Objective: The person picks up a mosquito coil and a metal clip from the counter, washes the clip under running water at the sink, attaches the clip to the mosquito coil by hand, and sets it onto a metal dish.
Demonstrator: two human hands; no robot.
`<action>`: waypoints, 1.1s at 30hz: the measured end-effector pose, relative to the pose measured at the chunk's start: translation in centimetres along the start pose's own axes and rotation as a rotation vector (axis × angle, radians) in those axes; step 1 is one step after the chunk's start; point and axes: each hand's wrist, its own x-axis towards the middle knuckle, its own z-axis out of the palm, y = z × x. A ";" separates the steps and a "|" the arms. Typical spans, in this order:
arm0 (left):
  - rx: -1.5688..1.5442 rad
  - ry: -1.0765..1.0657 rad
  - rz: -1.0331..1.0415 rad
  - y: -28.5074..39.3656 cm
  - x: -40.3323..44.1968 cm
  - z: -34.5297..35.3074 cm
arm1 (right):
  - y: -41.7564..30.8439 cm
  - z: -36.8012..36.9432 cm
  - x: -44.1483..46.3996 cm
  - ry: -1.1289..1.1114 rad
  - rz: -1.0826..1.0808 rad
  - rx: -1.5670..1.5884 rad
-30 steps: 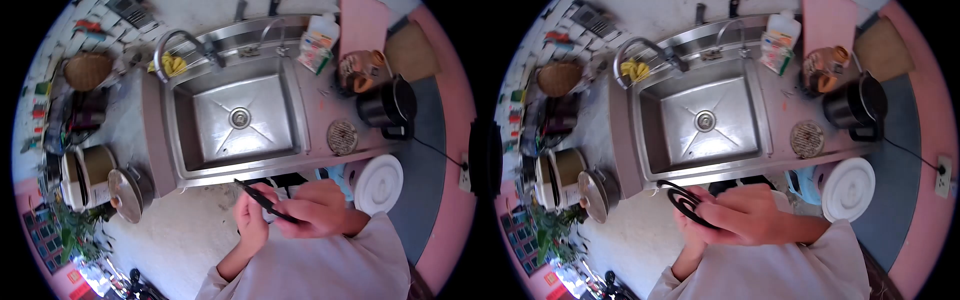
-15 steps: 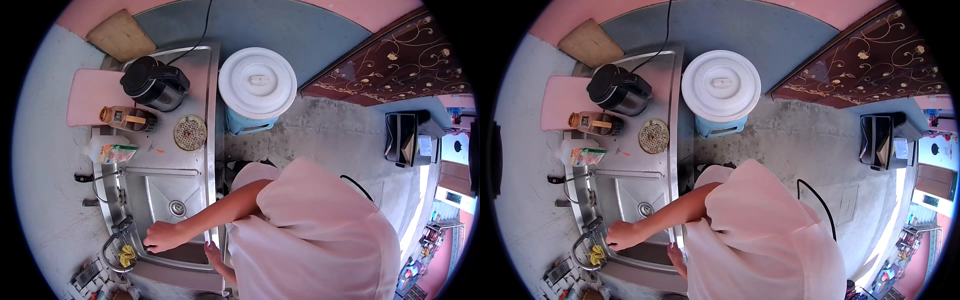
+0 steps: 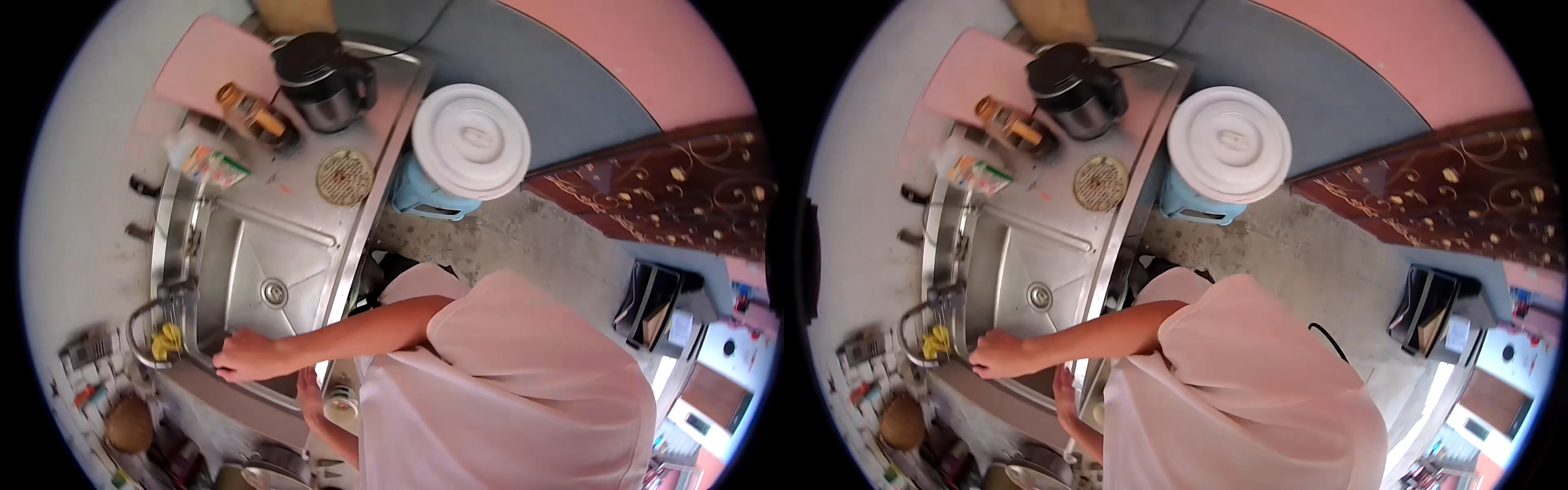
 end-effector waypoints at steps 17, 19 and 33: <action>-0.522 0.446 0.022 2.3 -3.4 0.1 | 2.4 4.8 0.8 -0.169 -0.031 -0.112; -0.540 0.438 0.043 1.9 -2.9 -0.4 | 2.3 4.8 1.1 -0.173 -0.029 -0.134; -0.782 0.383 0.391 8.3 -2.1 0.4 | 2.7 2.5 1.7 -0.263 -0.002 -0.028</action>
